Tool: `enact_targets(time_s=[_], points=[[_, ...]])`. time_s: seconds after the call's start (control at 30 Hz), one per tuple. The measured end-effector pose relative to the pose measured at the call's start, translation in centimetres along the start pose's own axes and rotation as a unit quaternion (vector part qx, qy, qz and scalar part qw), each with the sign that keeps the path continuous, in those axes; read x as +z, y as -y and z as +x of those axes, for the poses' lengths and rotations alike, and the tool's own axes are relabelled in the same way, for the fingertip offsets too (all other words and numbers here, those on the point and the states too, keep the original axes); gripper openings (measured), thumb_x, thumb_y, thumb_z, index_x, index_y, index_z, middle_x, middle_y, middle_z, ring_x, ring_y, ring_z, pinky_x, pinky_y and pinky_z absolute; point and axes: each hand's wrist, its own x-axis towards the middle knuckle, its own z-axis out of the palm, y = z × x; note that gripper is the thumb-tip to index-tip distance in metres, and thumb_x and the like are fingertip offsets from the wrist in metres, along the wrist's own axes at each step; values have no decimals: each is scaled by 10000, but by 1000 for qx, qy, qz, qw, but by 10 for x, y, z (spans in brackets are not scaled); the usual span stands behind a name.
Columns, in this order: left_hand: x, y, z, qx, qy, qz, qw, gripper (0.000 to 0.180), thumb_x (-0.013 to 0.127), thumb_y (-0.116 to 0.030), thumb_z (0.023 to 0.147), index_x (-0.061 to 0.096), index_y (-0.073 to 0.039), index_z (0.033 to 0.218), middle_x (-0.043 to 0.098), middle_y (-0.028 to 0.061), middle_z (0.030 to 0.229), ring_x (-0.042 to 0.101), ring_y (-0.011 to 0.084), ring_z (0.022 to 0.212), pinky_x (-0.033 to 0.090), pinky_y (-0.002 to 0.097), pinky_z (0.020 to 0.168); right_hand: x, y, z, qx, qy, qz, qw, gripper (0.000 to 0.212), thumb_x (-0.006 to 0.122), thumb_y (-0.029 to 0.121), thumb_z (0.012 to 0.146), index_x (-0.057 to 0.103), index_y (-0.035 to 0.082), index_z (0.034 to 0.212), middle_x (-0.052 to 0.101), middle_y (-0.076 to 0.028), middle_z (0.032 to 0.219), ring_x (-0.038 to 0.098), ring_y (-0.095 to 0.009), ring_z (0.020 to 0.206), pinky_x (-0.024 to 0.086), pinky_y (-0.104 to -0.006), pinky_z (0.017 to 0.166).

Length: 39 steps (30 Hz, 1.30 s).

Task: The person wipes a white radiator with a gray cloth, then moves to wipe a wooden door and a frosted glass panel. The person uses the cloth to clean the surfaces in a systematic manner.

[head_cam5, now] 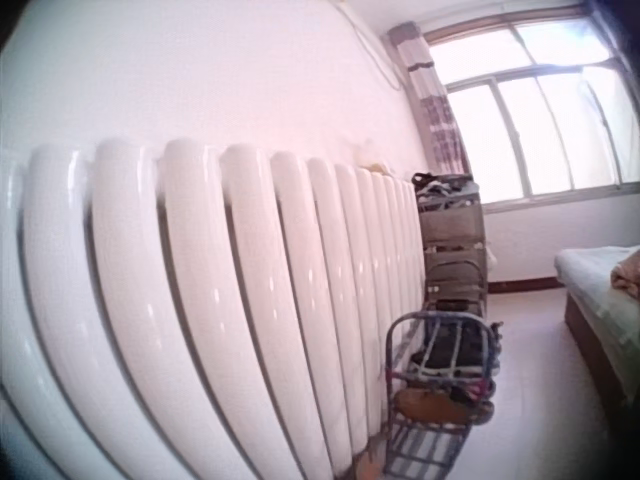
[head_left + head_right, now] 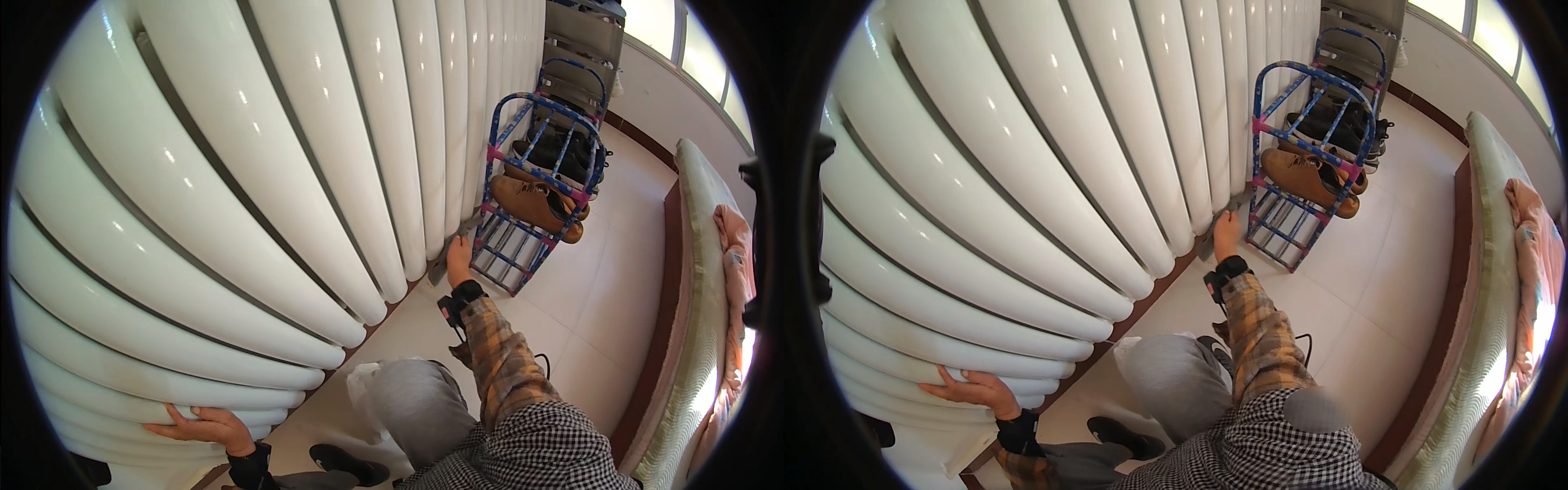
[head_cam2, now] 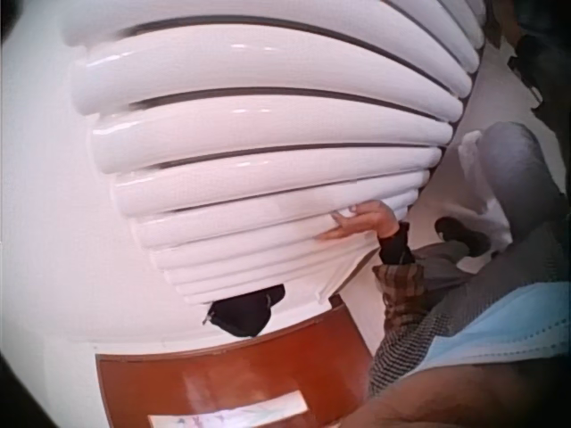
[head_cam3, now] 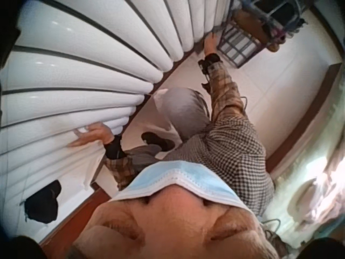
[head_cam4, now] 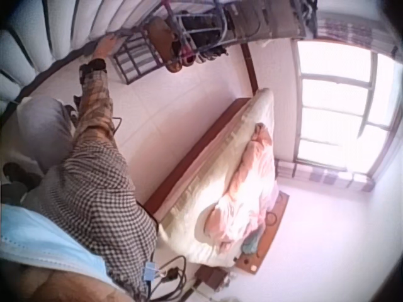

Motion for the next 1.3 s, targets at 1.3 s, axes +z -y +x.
enact_targets(time_s=[1.3], points=[[-7, -8, 4, -20, 21, -25, 999, 463, 406, -167, 1094, 437, 38, 1507, 20, 347, 1697, 106, 516, 1569, 179, 608, 1213, -10, 14, -67, -130, 54, -9, 990, 522, 548, 189, 1059, 455, -55, 1512, 478, -296, 1498, 450, -453, 1398, 355, -490, 1178]])
